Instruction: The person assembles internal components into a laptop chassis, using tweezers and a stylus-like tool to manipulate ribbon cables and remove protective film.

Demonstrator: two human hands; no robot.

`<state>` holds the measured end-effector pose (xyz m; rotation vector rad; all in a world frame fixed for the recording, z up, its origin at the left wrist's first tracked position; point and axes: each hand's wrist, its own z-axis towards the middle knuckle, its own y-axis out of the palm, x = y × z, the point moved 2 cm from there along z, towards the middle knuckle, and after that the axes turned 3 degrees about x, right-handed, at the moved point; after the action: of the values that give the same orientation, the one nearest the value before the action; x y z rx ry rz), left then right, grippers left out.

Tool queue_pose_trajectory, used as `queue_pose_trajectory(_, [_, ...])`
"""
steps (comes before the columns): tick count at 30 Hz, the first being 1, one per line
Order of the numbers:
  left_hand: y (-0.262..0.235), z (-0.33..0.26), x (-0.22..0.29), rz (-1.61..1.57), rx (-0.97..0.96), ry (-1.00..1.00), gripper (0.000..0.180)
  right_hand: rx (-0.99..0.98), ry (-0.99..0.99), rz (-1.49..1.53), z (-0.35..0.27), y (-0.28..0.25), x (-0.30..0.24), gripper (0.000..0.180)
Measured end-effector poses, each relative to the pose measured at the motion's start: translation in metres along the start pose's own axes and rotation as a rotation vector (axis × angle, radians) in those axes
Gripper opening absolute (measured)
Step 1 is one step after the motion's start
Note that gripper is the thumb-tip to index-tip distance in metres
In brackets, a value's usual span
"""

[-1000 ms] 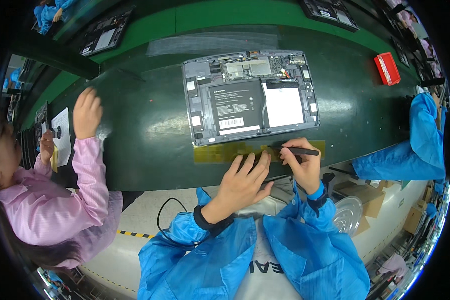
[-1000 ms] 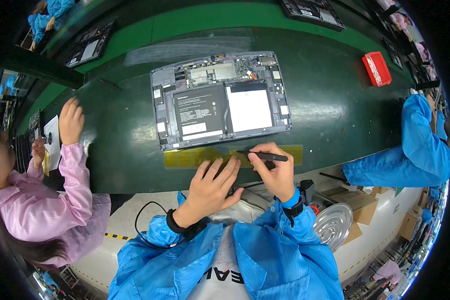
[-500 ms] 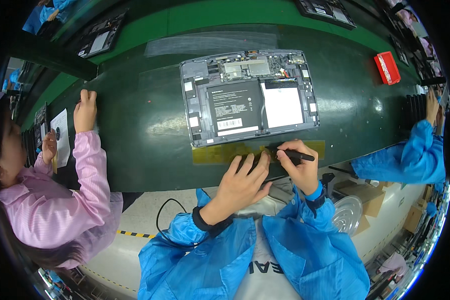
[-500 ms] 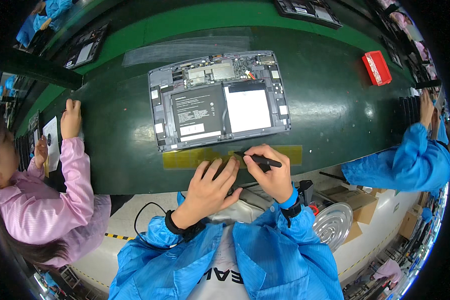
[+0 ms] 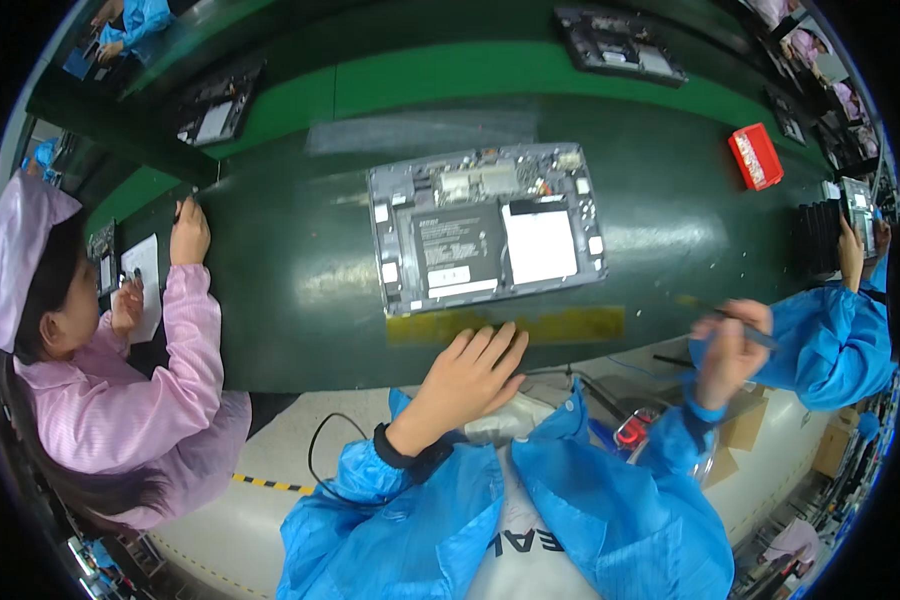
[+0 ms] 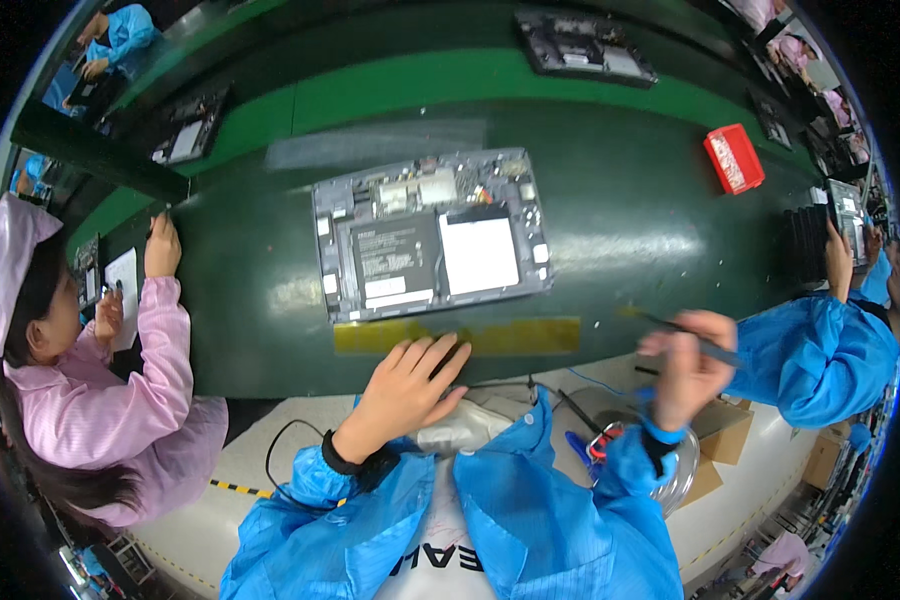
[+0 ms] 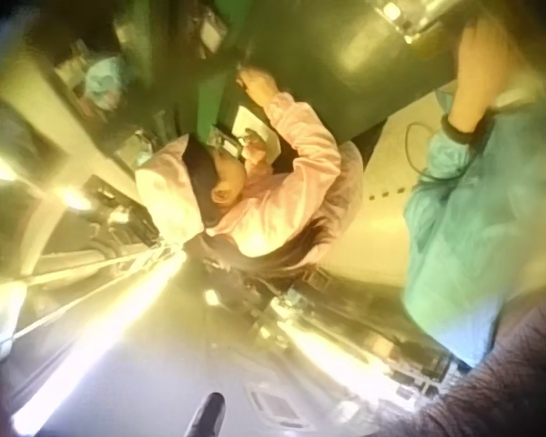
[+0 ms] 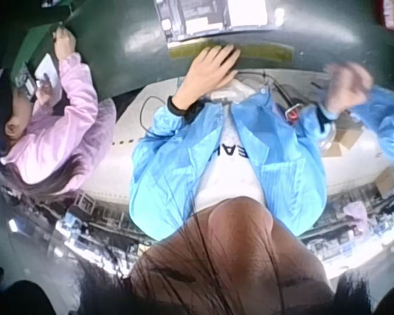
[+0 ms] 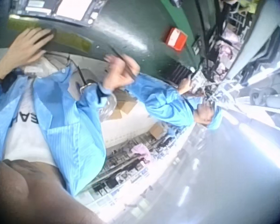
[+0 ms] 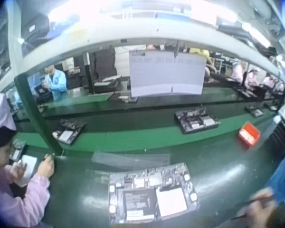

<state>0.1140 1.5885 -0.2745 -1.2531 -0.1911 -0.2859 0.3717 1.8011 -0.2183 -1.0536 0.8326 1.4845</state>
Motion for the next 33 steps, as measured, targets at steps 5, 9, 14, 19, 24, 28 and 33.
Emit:
queue_pose_trajectory(5, [-0.039,0.066,-0.018,-0.204,0.171,-0.125,0.043,0.094,-0.038,0.204,0.094,-0.084,0.008,0.025])
queue_pose_trajectory(9, [-0.019,0.129,-0.045,-0.018,0.121,-0.309,0.052,-0.199,0.127,0.369,0.131,0.024,0.053,0.024])
queue_pose_trajectory(14, [-0.009,0.143,-0.047,-0.062,0.125,-0.219,0.051,-0.595,0.278,0.329,0.143,0.13,0.081,0.019])
queue_pose_trajectory(19, [-0.007,0.146,-0.056,0.02,0.017,-0.061,0.048,-0.66,0.314,0.223,0.14,0.185,0.086,0.052])
queue_pose_trajectory(24, [-0.011,0.148,-0.06,0.071,-0.026,-0.015,0.048,-0.705,0.158,0.045,0.137,0.199,0.094,0.058])
queue_pose_trajectory(28, [-0.013,0.15,-0.06,0.046,-0.02,-0.007,0.049,-0.716,0.124,-0.022,0.137,0.199,0.093,0.055])
queue_pose_trajectory(33, [-0.013,0.15,-0.062,0.049,-0.017,0.009,0.048,-0.721,0.115,-0.032,0.135,0.2,0.092,0.055])
